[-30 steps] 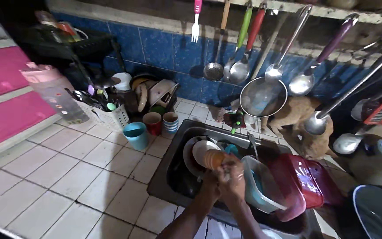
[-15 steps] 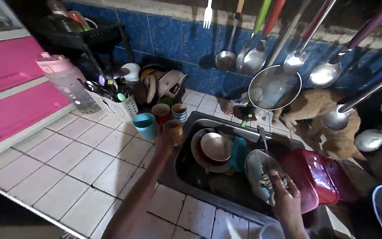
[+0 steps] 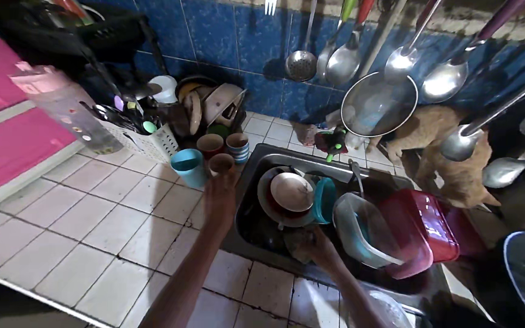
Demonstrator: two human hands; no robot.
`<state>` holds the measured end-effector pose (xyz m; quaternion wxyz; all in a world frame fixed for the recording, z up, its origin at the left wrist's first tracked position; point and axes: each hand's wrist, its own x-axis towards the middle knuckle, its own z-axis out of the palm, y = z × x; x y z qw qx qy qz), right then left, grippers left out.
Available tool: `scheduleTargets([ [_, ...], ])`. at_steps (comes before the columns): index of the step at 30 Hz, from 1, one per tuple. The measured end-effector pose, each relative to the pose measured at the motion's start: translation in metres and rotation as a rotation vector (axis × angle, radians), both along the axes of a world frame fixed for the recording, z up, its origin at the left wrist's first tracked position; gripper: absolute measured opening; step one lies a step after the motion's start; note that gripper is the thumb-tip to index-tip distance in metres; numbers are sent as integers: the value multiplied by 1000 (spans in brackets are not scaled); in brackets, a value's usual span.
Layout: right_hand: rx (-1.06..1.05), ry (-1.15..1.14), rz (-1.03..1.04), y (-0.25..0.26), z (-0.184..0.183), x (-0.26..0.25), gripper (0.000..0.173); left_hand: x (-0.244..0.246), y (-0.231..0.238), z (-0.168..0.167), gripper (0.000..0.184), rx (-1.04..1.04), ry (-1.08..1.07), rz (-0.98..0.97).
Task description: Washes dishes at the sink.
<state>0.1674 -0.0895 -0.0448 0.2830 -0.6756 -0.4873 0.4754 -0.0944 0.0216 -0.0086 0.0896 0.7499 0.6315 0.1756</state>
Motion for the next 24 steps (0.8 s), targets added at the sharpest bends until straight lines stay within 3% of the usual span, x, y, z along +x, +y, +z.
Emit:
scheduleTargets([
  [4,-155,115,69,36,-29,-33,39,18,-27,-35,27,-514,151,-487],
  [7,-251,356,-237,45,-30,-61,36,29,-20,-53,33,-719,291,-554],
  [11,-192,606,-462,48,-43,-81,29,39,-18,-50,39,-787,320,-545],
  [15,-236,571,-516,48,-38,-81,28,31,-18,-56,45,-696,85,-603],
  [18,-215,583,-438,42,-35,-71,29,25,-28,-47,31,-558,-89,-743],
  [20,-142,600,-401,36,-23,-68,27,23,-39,-38,20,-347,-209,-773],
  [24,42,437,-146,15,22,-76,40,31,-45,-44,18,84,-641,-498],
])
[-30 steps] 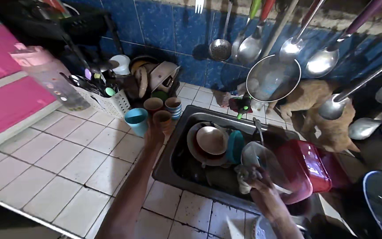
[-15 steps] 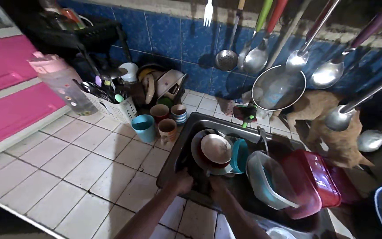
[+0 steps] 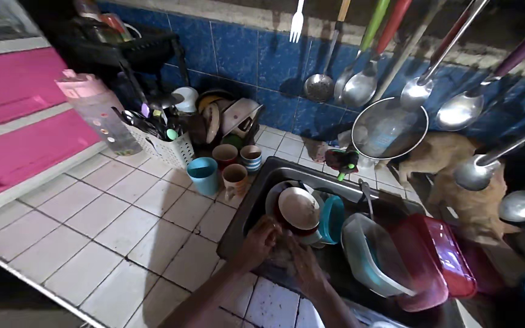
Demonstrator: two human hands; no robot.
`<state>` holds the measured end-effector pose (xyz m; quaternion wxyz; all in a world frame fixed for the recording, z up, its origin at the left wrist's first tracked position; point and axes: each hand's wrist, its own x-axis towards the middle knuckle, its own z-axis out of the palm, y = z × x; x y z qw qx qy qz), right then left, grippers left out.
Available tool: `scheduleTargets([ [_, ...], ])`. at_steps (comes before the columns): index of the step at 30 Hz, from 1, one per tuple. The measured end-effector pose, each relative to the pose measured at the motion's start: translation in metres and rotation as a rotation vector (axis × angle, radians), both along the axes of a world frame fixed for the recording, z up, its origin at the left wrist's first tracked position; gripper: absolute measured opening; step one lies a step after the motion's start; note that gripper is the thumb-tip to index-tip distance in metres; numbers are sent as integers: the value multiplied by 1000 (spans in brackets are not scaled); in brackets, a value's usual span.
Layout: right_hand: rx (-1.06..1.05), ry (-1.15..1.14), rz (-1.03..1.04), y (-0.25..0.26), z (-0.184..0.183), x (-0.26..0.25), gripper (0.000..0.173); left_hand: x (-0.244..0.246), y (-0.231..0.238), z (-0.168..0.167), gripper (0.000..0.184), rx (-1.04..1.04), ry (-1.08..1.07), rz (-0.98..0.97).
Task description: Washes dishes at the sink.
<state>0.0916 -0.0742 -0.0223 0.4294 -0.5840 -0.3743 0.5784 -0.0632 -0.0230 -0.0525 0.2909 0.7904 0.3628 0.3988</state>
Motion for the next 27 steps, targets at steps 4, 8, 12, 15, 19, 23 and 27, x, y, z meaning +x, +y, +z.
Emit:
scheduleTargets([
  [4,700,-780,455,-7,-2,2,57,8,19,29,34,-256,-70,92],
  [8,843,-976,679,1,-10,14,59,18,25,59,30,-143,238,-153],
  [12,328,132,236,5,1,20,46,39,21,28,24,443,-11,-34],
  [15,83,490,-48,11,11,27,14,54,23,26,25,471,11,-12],
  [19,76,118,-100,12,16,48,28,65,54,66,34,-325,440,-135],
  [23,158,57,-200,11,7,76,27,60,78,66,35,-542,724,-181],
  [27,279,205,-298,6,13,84,23,29,85,54,36,-756,398,-96],
])
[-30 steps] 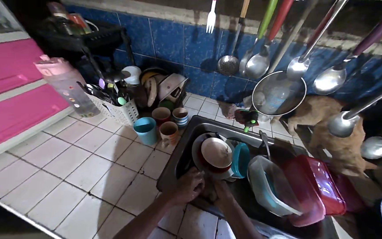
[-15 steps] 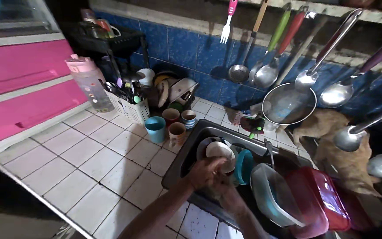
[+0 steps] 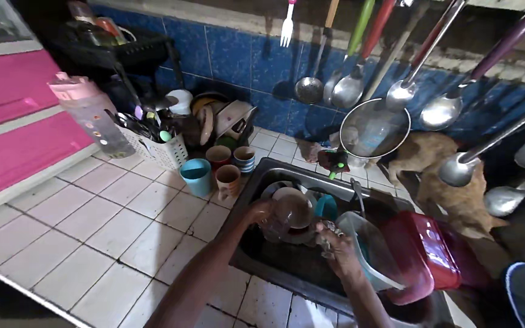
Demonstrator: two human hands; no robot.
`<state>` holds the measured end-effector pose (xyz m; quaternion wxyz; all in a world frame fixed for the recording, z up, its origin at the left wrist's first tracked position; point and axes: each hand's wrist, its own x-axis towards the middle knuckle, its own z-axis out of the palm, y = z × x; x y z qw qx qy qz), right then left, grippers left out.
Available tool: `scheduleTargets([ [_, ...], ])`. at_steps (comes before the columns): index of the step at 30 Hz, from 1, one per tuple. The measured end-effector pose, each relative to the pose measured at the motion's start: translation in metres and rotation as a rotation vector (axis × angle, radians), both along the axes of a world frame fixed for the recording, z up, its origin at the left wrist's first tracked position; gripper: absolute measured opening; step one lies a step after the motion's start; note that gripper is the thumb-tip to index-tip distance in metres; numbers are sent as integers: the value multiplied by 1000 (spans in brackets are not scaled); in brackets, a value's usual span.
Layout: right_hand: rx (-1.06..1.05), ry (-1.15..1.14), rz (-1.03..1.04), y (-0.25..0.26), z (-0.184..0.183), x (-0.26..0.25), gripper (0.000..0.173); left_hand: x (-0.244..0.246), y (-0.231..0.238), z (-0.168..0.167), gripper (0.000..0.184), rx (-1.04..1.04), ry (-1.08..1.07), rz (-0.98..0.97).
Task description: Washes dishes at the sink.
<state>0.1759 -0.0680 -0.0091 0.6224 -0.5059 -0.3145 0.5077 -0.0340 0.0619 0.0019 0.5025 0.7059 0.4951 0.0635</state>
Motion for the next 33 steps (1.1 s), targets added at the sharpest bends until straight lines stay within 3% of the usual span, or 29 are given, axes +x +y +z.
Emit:
scheduleTargets([
  [2,113,-94,11,0,6,-14,18,-6,-11,-5,37,-90,-187,163],
  [4,284,-438,43,4,2,-35,23,1,-36,-8,39,-54,-362,213],
  [7,532,-1099,-49,24,-15,-61,29,17,-78,1,45,227,-290,125],
  [9,439,-1221,-163,32,-7,-67,30,20,-88,2,46,276,-234,151],
  [11,56,-899,-43,37,26,-60,33,21,-91,-15,43,201,-356,249],
  [13,-115,-423,-5,52,26,-47,33,29,-99,-43,35,102,-692,438],
  [15,-71,-115,-30,45,24,-52,33,43,-106,-48,33,-64,-1033,624],
  [17,144,-75,-82,30,14,-60,31,54,-110,-40,28,-193,-1123,802],
  [21,435,-595,-12,5,-8,-71,38,56,-108,-37,30,-241,-1052,1000],
  [23,413,-766,33,-3,-10,-66,39,41,-107,-38,31,-195,-992,987],
  [26,238,-706,44,-24,-6,-39,36,-18,-110,-44,37,135,-751,854],
  [29,141,-469,37,-56,-3,7,34,-90,-104,-38,33,495,-412,789],
  [33,69,-271,-115,-101,10,57,21,-163,-81,-18,34,654,168,840],
])
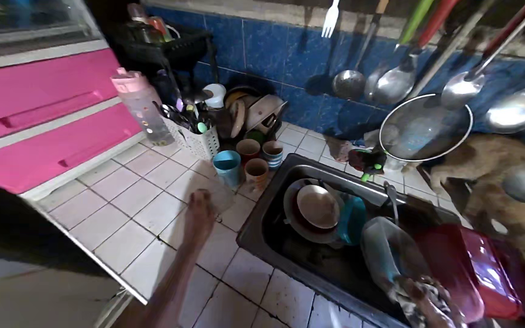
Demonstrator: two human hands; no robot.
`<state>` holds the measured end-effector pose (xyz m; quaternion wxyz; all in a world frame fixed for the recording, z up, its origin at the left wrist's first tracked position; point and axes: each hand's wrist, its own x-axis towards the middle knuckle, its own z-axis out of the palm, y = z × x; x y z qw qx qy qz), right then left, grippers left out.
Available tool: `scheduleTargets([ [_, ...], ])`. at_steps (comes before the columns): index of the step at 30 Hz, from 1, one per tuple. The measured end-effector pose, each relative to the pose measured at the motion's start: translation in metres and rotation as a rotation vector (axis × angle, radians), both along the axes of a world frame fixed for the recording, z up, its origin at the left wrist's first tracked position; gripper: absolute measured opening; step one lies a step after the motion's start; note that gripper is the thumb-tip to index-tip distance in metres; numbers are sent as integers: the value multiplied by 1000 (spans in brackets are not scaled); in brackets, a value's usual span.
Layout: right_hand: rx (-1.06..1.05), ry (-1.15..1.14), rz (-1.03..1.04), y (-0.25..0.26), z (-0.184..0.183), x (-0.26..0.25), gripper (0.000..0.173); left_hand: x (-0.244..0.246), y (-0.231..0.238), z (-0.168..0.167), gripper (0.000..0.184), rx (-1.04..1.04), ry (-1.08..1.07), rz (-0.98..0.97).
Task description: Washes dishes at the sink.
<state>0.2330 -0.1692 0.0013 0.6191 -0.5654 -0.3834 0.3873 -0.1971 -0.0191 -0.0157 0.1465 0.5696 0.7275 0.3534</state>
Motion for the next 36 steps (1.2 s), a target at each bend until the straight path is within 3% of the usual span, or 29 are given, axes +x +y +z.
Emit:
scheduleTargets([
  [2,-89,-221,-45,-21,6,14,28,-19,18,-1,34,-29,141,47],
  [4,-201,-549,56,-42,7,23,55,-32,37,-10,35,-63,211,70],
  [6,-336,-710,198,-57,2,22,67,-38,51,-20,36,-82,211,80],
  [9,-614,-863,340,-72,3,8,54,-36,59,-27,47,-109,181,87],
  [12,-680,-1094,367,-83,-3,-3,45,-5,46,-15,69,4,263,51],
  [14,-635,-1165,343,-87,-14,-7,41,44,36,-9,62,113,322,-121],
  [17,-519,-1210,309,-89,-28,-8,38,139,31,-11,43,-32,365,-610],
  [20,-603,-1160,305,-87,-30,-12,41,208,46,-25,51,-300,489,-936],
  [23,-580,-1036,230,-90,-30,-6,40,238,57,-34,45,-441,575,-999],
  [25,-478,-751,141,-92,-21,2,41,243,62,-33,31,-428,596,-1042],
  [27,-304,-355,-14,-89,-17,14,44,245,61,-28,30,-395,546,-1053],
  [29,-144,-14,-171,-67,-14,18,50,245,61,-18,34,-388,347,-998],
  [31,-39,170,-271,-31,-7,14,51,240,65,-14,33,-364,54,-951],
  [34,39,158,-247,27,7,-8,49,234,53,-5,28,-338,-419,-831],
  [36,152,-16,-169,63,8,-36,41,234,34,1,25,-304,-683,-803],
])
